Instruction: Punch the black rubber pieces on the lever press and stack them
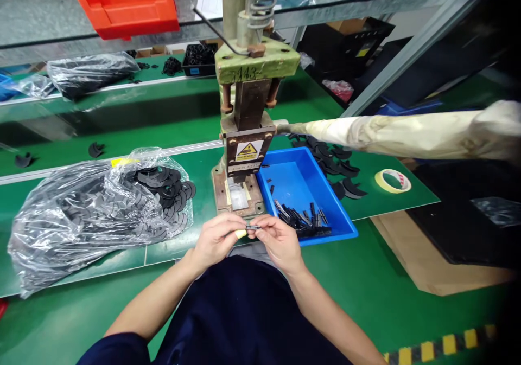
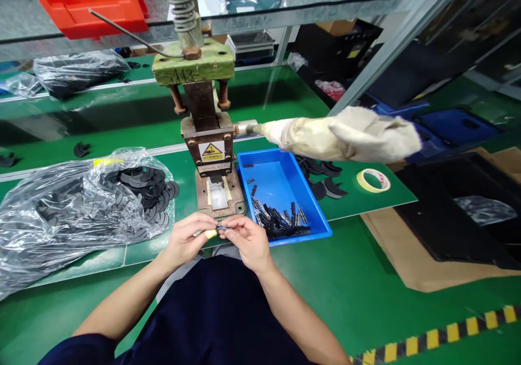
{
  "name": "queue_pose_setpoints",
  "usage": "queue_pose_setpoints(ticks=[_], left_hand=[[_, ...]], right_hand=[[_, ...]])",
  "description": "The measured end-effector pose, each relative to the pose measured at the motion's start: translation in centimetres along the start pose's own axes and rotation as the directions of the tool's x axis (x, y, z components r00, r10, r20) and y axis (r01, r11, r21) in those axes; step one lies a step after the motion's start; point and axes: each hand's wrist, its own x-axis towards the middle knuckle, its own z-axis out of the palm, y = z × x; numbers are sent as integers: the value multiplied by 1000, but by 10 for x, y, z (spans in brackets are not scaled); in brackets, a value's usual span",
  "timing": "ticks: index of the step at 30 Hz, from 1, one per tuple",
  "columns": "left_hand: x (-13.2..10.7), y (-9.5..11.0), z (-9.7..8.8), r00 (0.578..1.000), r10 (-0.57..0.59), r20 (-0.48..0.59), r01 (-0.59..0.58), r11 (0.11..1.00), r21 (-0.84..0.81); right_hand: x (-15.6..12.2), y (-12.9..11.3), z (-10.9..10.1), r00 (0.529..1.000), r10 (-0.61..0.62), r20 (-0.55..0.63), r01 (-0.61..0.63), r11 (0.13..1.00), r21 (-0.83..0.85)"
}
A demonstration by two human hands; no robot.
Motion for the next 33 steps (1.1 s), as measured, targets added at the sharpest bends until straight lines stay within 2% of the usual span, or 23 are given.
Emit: queue_pose_setpoints(ticks=[5, 9, 14, 18, 22, 25, 28, 33], left_hand=[[4, -4, 2, 998, -46, 36, 45, 998, 39], [6, -1, 4, 993, 27, 118, -31, 999, 32], [13, 7, -3, 994, -28, 107, 27, 1000, 11], [19, 11, -8, 978, -19, 206, 32, 998, -60], [19, 11, -7, 978, -64, 200, 82, 993, -87], [18, 8, -6, 978, -73, 194, 92, 991, -92], [18, -5, -8, 985, -93, 145, 100, 994, -38], [32, -54, -22, 983, -171, -61, 180, 964, 193]], right_hand=[[6, 5, -4, 996, 81, -34, -80, 997, 23], [13, -3, 0, 980, 198, -2, -196, 974, 117], [16, -15, 5, 912, 368, 178, -402, 890, 216], [16, -16, 7, 854, 438, 280, -506, 826, 249], [16, -13, 7, 795, 496, 349, -588, 771, 245], [16, -10, 9, 770, 532, 352, -624, 744, 240], [17, -10, 9, 789, 537, 298, -606, 760, 234], [17, -27, 0, 891, 428, 149, -452, 864, 222]])
